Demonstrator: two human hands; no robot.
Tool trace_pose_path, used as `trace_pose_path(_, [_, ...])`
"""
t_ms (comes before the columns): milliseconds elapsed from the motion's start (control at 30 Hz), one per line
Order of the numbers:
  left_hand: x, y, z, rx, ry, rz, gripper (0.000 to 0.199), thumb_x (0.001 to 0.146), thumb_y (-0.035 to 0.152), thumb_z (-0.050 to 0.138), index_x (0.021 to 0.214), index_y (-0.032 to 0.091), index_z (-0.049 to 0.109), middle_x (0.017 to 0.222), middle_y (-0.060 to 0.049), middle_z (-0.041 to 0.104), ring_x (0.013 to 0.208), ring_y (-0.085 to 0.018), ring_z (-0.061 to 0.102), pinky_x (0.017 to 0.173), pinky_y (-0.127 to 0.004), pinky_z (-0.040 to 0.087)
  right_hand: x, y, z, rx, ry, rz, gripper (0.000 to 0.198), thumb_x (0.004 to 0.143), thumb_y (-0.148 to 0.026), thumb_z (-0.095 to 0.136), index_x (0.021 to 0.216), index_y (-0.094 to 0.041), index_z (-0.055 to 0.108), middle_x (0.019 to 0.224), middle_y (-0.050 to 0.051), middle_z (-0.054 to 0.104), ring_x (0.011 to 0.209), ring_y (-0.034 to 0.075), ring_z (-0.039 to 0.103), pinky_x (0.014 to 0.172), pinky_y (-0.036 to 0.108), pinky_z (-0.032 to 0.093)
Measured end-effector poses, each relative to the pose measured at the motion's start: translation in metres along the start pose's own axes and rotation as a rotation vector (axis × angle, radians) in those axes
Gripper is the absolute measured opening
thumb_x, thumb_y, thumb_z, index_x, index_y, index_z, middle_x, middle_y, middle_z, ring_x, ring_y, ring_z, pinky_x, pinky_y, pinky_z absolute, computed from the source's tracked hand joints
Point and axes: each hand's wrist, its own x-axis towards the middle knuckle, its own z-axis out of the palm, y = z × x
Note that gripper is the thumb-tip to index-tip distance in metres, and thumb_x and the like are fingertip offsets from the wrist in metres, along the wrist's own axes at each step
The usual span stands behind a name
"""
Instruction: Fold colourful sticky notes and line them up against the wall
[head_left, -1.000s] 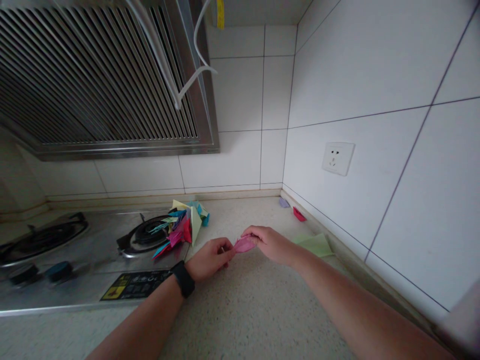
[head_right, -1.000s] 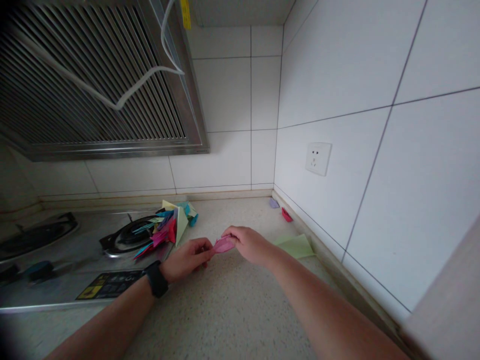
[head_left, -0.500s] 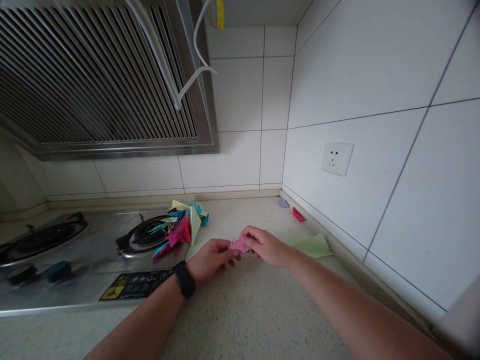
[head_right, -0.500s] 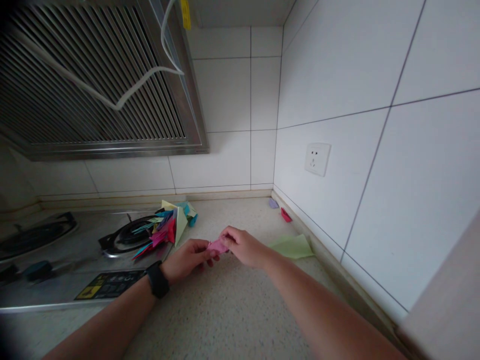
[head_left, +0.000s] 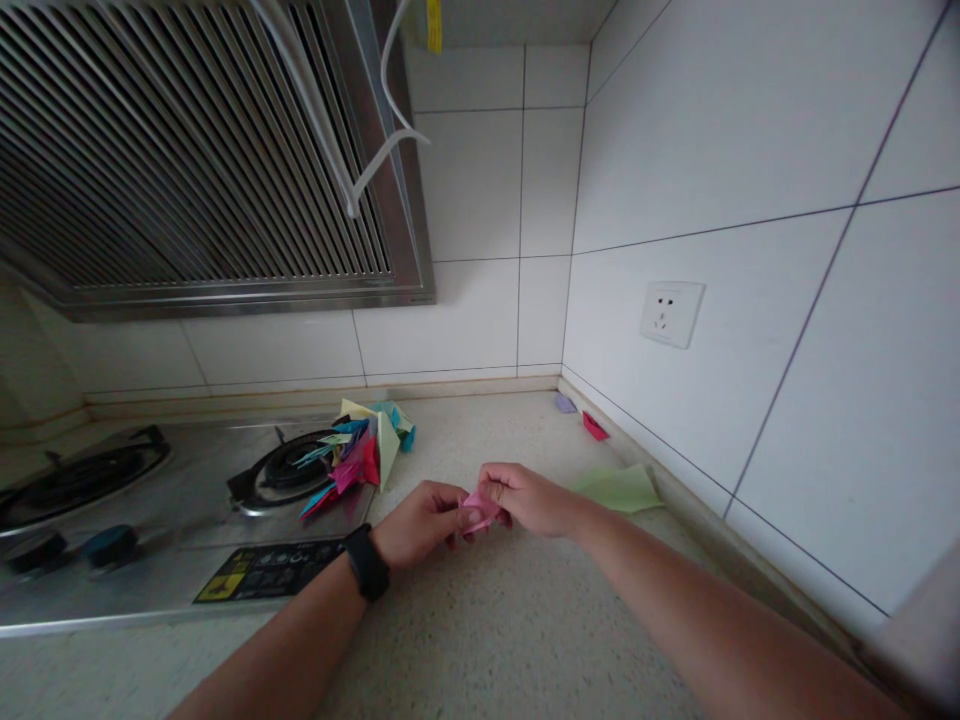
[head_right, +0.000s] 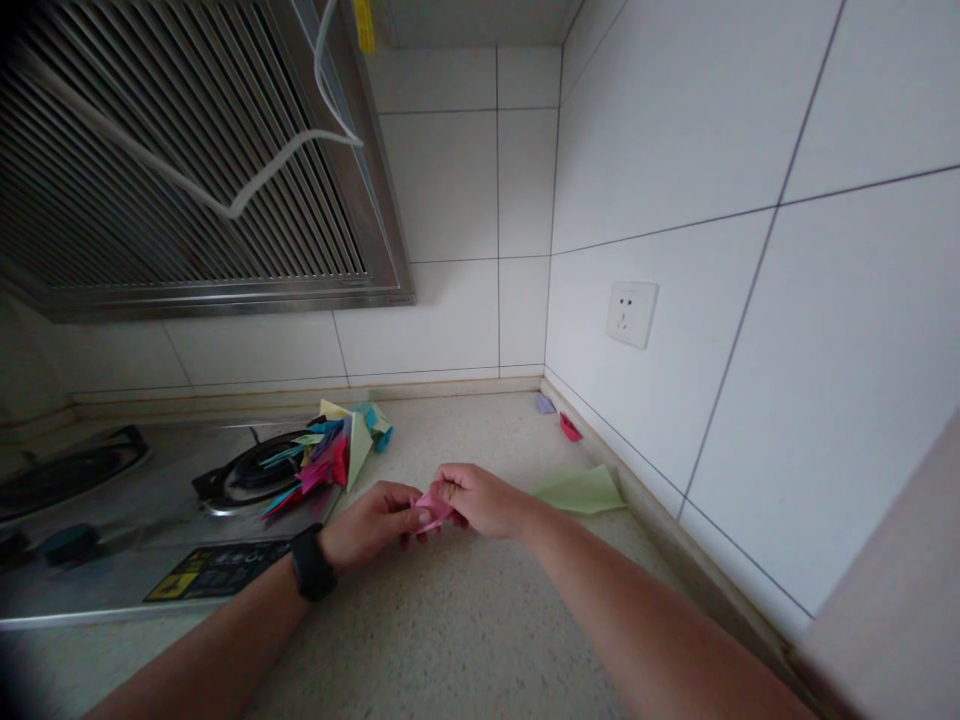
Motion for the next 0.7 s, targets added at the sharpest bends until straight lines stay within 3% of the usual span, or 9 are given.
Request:
trace_pose_path(267, [-0.001, 0.006, 0.001, -0.043, -0.025, 0.026, 0.039, 0.082, 0.049, 0.061, 0.083, 0.012, 0.071, 0.071, -0.005, 0.064, 0.059, -0.01, 0.053, 0.055, -0.02, 0.041, -0.003, -0.006, -0.002, 0.058, -0.036, -0.054, 0.038, 0.091, -0.053, 0.043, 0.077, -0.018, 0.047, 0.064, -0.001, 0.054, 0.055, 0.01, 0.048, 0.052, 0.021, 0.037])
trace_pose_path(500, [0.004, -0.001, 0.0, 0.073, 0.077, -0.06, 0.043, 0.082, 0.054, 0.056, 0.077, 0.012, 0.066, 0.071, -0.004, 0.065, 0.057, -0.01, 0.054, 0.05, -0.019, 0.039, -0.005, -0.002, -0.019, -0.217, 0.084, -0.013, 0.029, 0.09, -0.042, 0.048, 0.078, -0.017, 0.053, 0.061, -0.003, 0.052, 0.055, 0.01, 0.046, 0.052, 0.02, 0.033])
trace_pose_path(700, [0.008, -0.006, -0.008, 0.159, 0.231, -0.071, 0.036, 0.082, 0.048, 0.055, 0.078, 0.013, 0.065, 0.07, -0.003, 0.064, 0.056, -0.01, 0.054, 0.046, -0.019, 0.036, -0.002, 0.003, -0.019, -0.39, 0.185, -0.071, 0.024, 0.089, -0.036, 0.052, 0.076, -0.017, 0.057, 0.065, -0.002, 0.057, 0.058, 0.01, 0.049, 0.055, 0.02, 0.034])
